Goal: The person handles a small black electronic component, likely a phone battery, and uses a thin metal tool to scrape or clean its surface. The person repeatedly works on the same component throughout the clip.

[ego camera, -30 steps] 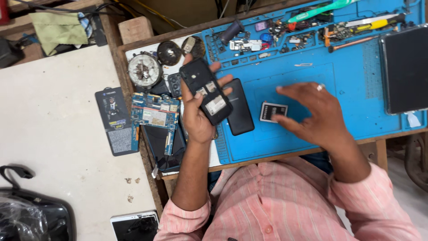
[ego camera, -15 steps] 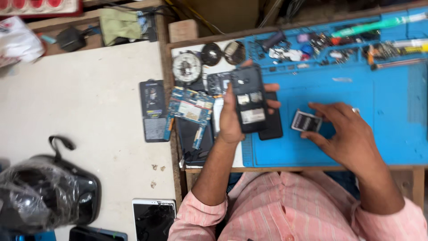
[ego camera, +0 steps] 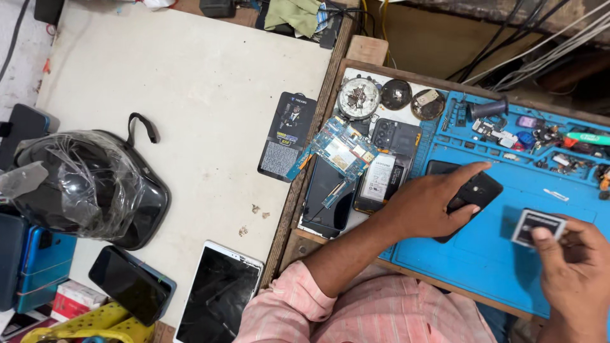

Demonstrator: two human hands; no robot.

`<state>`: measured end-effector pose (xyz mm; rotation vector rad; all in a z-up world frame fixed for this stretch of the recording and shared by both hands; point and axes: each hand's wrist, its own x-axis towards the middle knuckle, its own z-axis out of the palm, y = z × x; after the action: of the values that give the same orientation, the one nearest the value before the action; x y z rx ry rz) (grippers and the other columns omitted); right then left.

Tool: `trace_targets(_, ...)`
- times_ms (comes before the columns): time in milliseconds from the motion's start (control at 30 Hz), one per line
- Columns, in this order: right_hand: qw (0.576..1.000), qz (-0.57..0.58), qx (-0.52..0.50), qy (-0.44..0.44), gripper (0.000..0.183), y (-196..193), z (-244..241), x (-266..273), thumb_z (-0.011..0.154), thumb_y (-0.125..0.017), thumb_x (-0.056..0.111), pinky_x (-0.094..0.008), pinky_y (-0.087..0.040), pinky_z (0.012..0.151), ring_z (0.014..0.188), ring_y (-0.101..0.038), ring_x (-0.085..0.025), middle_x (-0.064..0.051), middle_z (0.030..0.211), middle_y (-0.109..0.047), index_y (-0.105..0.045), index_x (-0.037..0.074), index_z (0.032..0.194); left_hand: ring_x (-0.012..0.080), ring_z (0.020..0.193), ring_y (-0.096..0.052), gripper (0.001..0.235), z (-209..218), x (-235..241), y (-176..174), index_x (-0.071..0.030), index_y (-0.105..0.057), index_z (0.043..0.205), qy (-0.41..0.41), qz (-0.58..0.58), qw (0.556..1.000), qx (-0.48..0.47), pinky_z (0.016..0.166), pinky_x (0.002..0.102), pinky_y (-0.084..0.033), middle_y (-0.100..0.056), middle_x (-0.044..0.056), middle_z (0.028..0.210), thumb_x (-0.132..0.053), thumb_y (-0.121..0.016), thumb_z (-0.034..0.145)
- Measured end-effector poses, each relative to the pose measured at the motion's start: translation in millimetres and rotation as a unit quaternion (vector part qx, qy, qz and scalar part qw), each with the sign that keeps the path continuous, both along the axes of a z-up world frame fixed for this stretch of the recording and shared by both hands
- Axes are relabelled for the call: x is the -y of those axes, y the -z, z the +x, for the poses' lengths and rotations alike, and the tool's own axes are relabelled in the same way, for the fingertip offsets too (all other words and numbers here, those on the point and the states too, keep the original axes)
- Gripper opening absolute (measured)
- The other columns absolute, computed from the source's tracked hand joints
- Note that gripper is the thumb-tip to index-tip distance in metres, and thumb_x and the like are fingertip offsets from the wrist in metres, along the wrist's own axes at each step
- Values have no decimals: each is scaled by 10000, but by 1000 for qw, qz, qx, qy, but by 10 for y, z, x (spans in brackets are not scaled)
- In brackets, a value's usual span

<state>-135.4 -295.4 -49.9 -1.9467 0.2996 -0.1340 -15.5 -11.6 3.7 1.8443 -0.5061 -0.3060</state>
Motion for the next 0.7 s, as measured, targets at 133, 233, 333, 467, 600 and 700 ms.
trace_targets(133, 1000, -6, -3, -2, 175, -135, 89, -227, 1073, -723, 11, -200, -525, 855, 913, -650, -73, -49, 1036, -705, -632, -34, 1216, 357, 1092, -699, 612, -36, 32, 146, -137, -498, 1489, -32, -29, 998, 42, 971, 440, -580, -689, 166, 1249, -310, -706, 940)
trace_targets(233, 993, -112, -30, -24, 160, -327, 214, -418, 1048, -720, -8, -210, -519, 807, 847, -645, -85, -68, 956, -705, -695, -34, 1204, 336, 1218, -662, 550, -54, 42, 179, -116, -589, 1410, -46, -10, 998, 38, 1026, 422, -561, -658, 144, 1350, -324, -710, 916)
trace_targets(333, 977, -201, -44, -53, 221, -489, 305, -548, 971, -729, -1, -225, -519, 792, 809, -660, -93, -78, 902, -719, -728, 6, 1192, 310, 1301, -604, 503, -51, 19, 171, -98, -674, 1277, -36, -8, 995, 95, 1107, 408, -506, -634, 126, 1410, -347, -749, 846)
trace_targets(467, 978, -183, -38, -88, 320, -584, 378, -631, 898, -761, 84, -237, -538, 793, 793, -683, -83, -71, 949, -747, -710, 65, 1214, 294, 1327, -588, 307, -18, 3, 183, -117, -734, 1063, 14, -13, 990, 137, 1144, 385, -466, -693, 73, 1284, -319, -748, 832)
trace_targets(600, 937, -260, -186, -138, 491, -682, 586, -478, 805, -836, 104, -335, -528, 575, 693, -723, -168, -105, 943, -806, -752, 93, 1288, 271, 1275, -613, 154, 25, 12, 243, -123, -704, 946, 21, -41, 991, 128, 1131, 376, -485, -730, 31, 1147, -268, -717, 895)
trace_targets(700, 936, -288, -9, -202, 322, -799, 1130, -364, 917, -810, 139, -268, -557, 809, 847, -693, -133, -110, 1058, -753, -710, 50, 1210, 280, 1249, -612, 154, -17, -10, 262, -107, -678, 939, 2, -56, 990, 133, 1093, 377, -489, -706, 56, 1071, -249, -715, 892)
